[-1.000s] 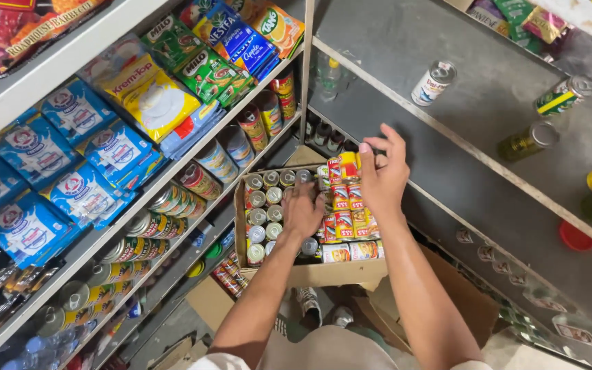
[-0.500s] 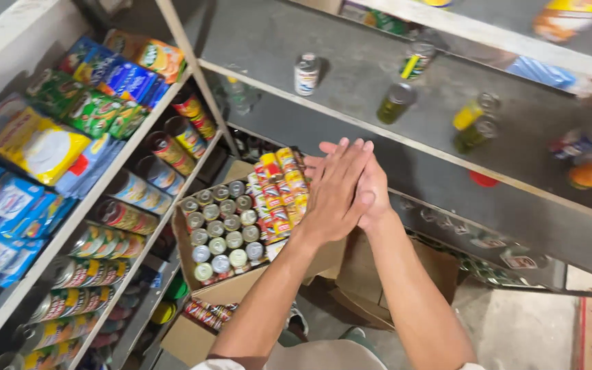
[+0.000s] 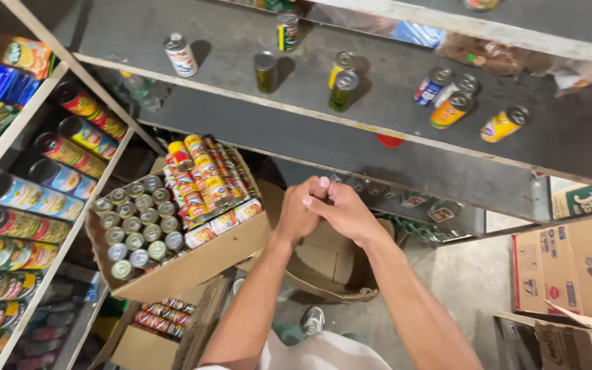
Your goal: Organizing and restocking various canned food products on shelves from a cardboard box.
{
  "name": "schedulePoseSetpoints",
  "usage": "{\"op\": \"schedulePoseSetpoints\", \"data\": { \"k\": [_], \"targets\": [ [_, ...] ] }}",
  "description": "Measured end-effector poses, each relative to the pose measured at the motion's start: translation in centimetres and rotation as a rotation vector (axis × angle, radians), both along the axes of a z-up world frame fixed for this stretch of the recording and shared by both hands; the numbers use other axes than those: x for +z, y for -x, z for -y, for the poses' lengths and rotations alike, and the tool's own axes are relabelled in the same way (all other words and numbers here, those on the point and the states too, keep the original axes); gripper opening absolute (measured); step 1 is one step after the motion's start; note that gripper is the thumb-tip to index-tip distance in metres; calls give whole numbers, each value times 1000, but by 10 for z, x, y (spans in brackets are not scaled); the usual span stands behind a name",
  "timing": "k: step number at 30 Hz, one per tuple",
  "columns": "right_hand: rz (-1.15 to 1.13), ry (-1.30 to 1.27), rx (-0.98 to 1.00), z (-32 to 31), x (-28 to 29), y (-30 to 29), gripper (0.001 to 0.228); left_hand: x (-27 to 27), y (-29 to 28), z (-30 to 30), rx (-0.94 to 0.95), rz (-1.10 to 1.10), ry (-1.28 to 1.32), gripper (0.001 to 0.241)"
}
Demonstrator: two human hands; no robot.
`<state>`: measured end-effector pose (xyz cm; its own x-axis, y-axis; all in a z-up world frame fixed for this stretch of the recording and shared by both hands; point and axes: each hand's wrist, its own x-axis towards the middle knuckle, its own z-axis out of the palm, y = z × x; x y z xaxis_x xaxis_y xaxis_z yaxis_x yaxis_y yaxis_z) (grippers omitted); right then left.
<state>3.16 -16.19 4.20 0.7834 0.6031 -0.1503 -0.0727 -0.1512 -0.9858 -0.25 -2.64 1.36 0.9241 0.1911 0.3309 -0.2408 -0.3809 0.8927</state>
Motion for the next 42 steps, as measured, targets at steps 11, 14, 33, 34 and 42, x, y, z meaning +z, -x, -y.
{"op": "schedulePoseSetpoints", "data": {
  "k": [11,14,33,34,42],
  "targets": [
    [40,135,-142,67,0,-21,29,-3,-33,53,-285,-194,-161,39],
    [102,163,-183,84,-15,-33,34,-6,-52,57,-374,-128,-241,25],
    [-12,-156,-655,209,10,-137,24,-11,-202,130,-348,-74,55,46],
    [2,-157,-647,215,1,-150,24,-24,-220,138,-341,-59,56,46],
    [55,-89,-503,250,-71,-228,63,-57,-290,202,-137,114,79,63]
  ]
}}
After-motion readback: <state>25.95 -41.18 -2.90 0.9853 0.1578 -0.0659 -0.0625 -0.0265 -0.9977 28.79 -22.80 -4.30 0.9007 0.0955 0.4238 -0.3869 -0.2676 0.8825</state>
